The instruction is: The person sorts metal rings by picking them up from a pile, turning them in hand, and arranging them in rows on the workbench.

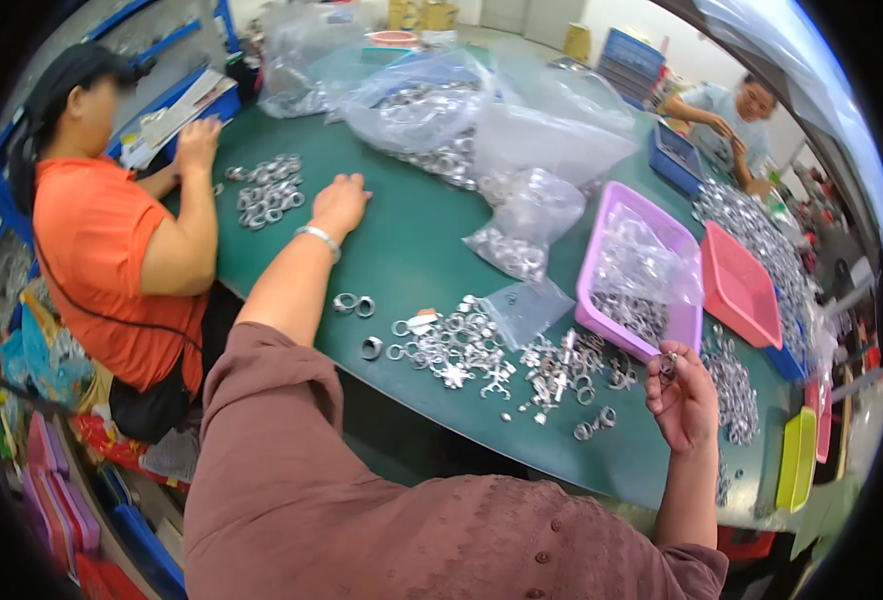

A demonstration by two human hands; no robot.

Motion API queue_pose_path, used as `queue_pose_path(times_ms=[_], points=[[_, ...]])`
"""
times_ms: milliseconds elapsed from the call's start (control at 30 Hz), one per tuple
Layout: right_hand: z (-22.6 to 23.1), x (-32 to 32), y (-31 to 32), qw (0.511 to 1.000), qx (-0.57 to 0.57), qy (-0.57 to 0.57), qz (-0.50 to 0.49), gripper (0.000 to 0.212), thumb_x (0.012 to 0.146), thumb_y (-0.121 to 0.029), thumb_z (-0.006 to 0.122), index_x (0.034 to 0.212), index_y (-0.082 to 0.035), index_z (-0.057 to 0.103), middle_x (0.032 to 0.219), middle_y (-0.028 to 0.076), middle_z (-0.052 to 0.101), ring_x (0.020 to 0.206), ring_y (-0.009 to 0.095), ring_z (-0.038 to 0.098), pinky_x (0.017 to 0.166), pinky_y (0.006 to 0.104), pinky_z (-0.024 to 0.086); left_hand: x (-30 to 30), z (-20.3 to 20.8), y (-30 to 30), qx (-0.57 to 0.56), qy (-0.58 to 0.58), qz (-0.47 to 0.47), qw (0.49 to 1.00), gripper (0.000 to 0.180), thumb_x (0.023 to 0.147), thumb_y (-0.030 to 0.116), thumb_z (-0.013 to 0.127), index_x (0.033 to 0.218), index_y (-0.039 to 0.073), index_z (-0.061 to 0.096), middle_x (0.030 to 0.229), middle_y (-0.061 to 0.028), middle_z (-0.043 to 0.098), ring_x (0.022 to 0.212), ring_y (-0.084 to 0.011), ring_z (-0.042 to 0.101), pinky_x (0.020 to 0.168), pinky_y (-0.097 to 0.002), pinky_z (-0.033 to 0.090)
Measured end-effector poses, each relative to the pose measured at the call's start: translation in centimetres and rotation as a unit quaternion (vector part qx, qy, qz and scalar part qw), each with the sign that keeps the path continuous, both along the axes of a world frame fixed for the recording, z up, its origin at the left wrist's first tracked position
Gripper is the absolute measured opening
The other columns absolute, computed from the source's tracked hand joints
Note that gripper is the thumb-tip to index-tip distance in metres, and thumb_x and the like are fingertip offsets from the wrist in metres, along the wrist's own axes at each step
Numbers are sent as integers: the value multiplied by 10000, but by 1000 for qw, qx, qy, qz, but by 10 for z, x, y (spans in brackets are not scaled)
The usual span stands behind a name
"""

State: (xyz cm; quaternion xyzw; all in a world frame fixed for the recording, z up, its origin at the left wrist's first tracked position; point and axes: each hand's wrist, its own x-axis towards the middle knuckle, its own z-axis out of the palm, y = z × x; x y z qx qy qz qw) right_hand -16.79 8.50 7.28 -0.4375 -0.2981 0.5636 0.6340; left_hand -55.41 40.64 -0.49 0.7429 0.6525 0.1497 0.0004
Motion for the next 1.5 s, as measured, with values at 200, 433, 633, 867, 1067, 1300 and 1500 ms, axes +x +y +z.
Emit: queue_pose_path(times_ms=[200, 433, 633, 867, 1067, 1300, 1500], points=[[-13, 15, -47, 998, -40, 36, -20, 235, 866, -109, 456, 1070, 1, 490, 834, 126, 577, 641, 187, 563, 501, 265, 447, -18, -22, 18, 50, -33, -31, 998, 342, 807, 329, 516, 816, -10, 552, 873, -246, 574, 855, -409, 537, 726, -484, 423], [-48, 11, -77, 991, -106, 85, 9, 227, 846, -91, 512, 1047, 8, 474, 877, 113, 556, 649, 171, 568, 540, 267, 460, 13, 13, -6, -254, -716, 23, 650, 235, 877, 299, 516, 858, 65, 509, 615, -1, 407, 462, -65, 359, 347, -167, 248], [-48, 7, -84, 995, -77, -52, 28, 234, 847, -84, 512, 1054, 22, 481, 865, 90, 546, 623, 108, 535, 546, 223, 450, 154, 44, -163, -540, -755, -188, 321, 206, 897, 240, 461, 889, 39, 509, 779, -42, 449, 520, -78, 379, 356, -163, 294], [-28, 17, -109, 844, 234, -470, -111, 272, 766, 45, 502, 1036, 7, 501, 989, 139, 508, 785, 219, 544, 648, 285, 464, 273, 32, -327, -657, -678, -118, 307, 318, 893, 371, 402, 891, 85, 540, 789, -30, 527, 588, -103, 454, 467, -204, 378], [-45, 44, -125, 746, 223, -621, -89, 275, 742, -20, 563, 1013, -13, 517, 1071, 147, 492, 944, 326, 493, 823, 393, 412, 334, 32, -373, -672, -673, -60, 304, 324, 901, 398, 374, 952, 115, 522, 827, -8, 572, 693, -125, 542, 538, -259, 425], [-62, 94, -166, 760, 197, -600, -151, 250, 695, -87, 626, 931, -49, 554, 998, 120, 535, 937, 303, 505, 824, 391, 399, 346, 8, -361, -622, -631, -103, 453, 156, 857, 171, 517, 899, 28, 565, 730, -28, 551, 615, -106, 497, 460, -190, 359], [-83, 166, -225, 733, 28, -603, -314, 155, 730, -5, 590, 884, -26, 590, 870, 117, 597, 831, 278, 571, 734, 342, 458, 374, -7, -359, -273, -437, -387, 764, 85, 816, 61, 563, 878, 19, 603, 793, -13, 545, 609, -83, 481, 519, -204, 383]])
